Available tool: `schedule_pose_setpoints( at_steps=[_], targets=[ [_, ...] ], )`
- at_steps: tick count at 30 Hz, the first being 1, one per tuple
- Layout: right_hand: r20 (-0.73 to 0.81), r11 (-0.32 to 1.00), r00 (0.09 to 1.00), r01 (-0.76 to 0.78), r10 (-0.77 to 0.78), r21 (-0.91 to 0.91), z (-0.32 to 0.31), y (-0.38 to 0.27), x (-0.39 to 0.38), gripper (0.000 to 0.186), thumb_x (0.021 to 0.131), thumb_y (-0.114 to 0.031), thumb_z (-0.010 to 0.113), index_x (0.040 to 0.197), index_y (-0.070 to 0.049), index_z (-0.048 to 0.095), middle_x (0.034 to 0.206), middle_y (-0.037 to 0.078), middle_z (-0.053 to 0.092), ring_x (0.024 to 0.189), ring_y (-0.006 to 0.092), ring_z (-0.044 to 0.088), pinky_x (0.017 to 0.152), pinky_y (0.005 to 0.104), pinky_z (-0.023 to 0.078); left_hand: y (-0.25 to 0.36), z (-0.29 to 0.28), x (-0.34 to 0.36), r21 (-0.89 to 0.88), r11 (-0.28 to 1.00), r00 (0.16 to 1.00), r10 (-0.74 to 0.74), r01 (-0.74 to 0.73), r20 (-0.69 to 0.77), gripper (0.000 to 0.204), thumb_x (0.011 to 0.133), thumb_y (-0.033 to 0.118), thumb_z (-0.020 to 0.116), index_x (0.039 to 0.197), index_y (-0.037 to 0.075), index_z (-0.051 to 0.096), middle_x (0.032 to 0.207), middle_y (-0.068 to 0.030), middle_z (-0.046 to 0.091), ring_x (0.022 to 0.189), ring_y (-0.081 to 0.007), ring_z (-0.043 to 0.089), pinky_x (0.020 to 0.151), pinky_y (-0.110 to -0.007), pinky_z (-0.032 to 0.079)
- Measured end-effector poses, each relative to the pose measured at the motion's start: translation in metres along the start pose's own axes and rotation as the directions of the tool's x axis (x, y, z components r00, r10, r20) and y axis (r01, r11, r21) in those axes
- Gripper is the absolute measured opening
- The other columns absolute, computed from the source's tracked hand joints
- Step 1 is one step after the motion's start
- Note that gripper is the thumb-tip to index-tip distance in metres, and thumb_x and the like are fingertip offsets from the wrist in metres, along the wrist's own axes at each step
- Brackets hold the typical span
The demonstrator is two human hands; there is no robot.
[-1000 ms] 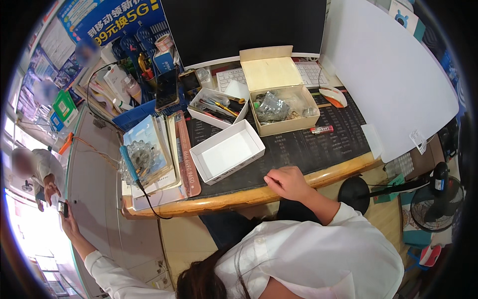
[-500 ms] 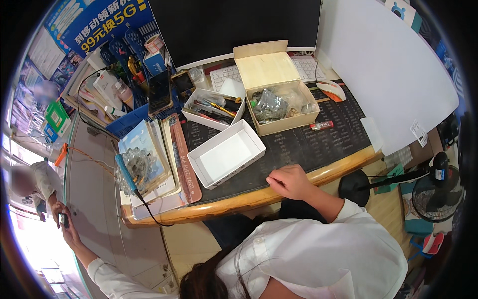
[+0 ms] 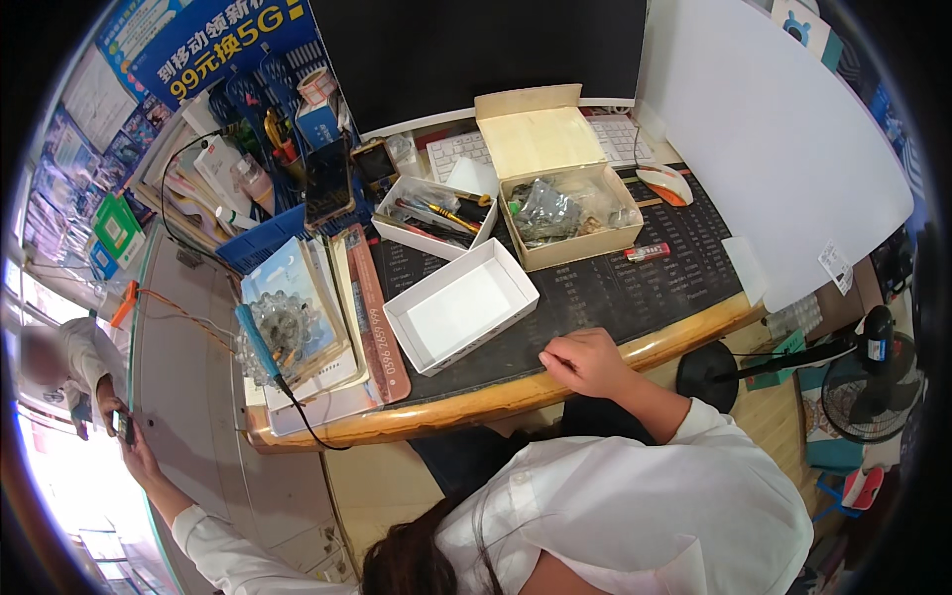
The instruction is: The person uses a small screwdriver to remove screws from a black electronic device, then picks up a feature phone, presses buttons on its keypad, and hands it to a customer. The person then places the device into a white box and closes it.
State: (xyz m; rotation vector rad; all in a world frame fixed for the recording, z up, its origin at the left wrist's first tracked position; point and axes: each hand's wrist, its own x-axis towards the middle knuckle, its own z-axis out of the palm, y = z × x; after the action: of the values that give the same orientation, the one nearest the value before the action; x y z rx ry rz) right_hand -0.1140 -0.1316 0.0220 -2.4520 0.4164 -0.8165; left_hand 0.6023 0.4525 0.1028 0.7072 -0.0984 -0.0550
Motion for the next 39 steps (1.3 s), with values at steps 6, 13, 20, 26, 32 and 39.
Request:
schedule_pose_setpoints(
  at_steps=[6,13,20,26,32,39],
  targets=[
    [0.014,1.000,1.000,-0.001,0.002,-0.018,-0.001,0.001,-0.001,0.024,0.091,-0.018,0.068,0.073,-0.007,0.058,0.058,0.010,0.056,0.054,0.0311,0.059,0.050,0.0427,0.045,-0.018,0.031,-0.044,0.870,0.493,0.953,0.274,-0.026,-0.127,0.051,0.109,0.015,0.043,0.148,-0.016,0.029,0.154,-0.0280,0.036,0.141,-0.0425,0.040,0.116,-0.050,0.044],
    [-0.013,1.000,1.000,0.014,-0.014,0.016,0.002,0.003,-0.004,0.021,0.093,-0.020,0.067,0.078,-0.007,0.061,0.063,0.012,0.061,0.060,0.0342,0.063,0.055,0.0455,0.047,-0.179,0.199,-0.335,0.649,0.548,0.830,0.173,-0.528,0.530,0.030,0.100,0.002,0.049,0.126,-0.007,0.059,0.134,-0.0204,0.058,0.127,-0.0306,0.056,0.106,-0.042,0.047],
    [-0.269,0.996,0.961,-0.035,0.057,0.087,-0.040,0.032,-0.004,0.009,0.091,-0.014,0.068,0.091,-0.005,0.068,0.082,0.014,0.068,0.076,0.0345,0.067,0.067,0.0417,0.054,-0.304,0.298,-0.476,0.420,0.196,0.338,-0.345,-0.886,0.876,0.043,0.087,-0.005,0.065,0.129,0.004,0.062,0.147,-0.0183,0.052,0.142,-0.0414,0.043,0.116,-0.049,0.035],
    [-0.358,0.893,0.933,-0.192,0.038,-0.407,-0.121,0.117,-0.023,0.031,0.086,-0.007,0.070,0.116,-0.003,0.064,0.119,0.014,0.065,0.116,0.0361,0.058,0.100,0.0448,0.048,-0.340,0.292,-0.477,0.411,0.121,0.324,-0.438,-0.903,0.839,0.041,0.088,0.000,0.068,0.128,0.003,0.058,0.151,-0.0189,0.047,0.146,-0.0442,0.036,0.119,-0.052,0.030],
    [-0.186,0.884,0.956,-0.284,0.228,-0.373,-0.146,0.150,-0.034,0.026,0.083,-0.006,0.075,0.108,-0.004,0.068,0.110,0.012,0.067,0.111,0.0355,0.059,0.096,0.0438,0.049,-0.339,0.279,-0.480,0.543,0.276,0.417,-0.403,-0.793,0.814,0.016,0.087,-0.005,0.067,0.102,0.000,0.063,0.142,-0.0204,0.057,0.139,-0.0427,0.047,0.114,-0.048,0.038],
    [-0.276,0.879,0.933,-0.321,0.230,-0.353,-0.161,0.133,-0.013,0.023,0.089,-0.006,0.070,0.111,-0.004,0.067,0.112,0.014,0.067,0.111,0.0359,0.059,0.095,0.0442,0.050,-0.340,0.273,-0.496,0.554,0.311,0.471,-0.305,-0.773,0.828,0.014,0.084,-0.005,0.071,0.096,0.000,0.066,0.146,-0.0206,0.054,0.141,-0.0403,0.046,0.114,-0.045,0.037]
  ],
)
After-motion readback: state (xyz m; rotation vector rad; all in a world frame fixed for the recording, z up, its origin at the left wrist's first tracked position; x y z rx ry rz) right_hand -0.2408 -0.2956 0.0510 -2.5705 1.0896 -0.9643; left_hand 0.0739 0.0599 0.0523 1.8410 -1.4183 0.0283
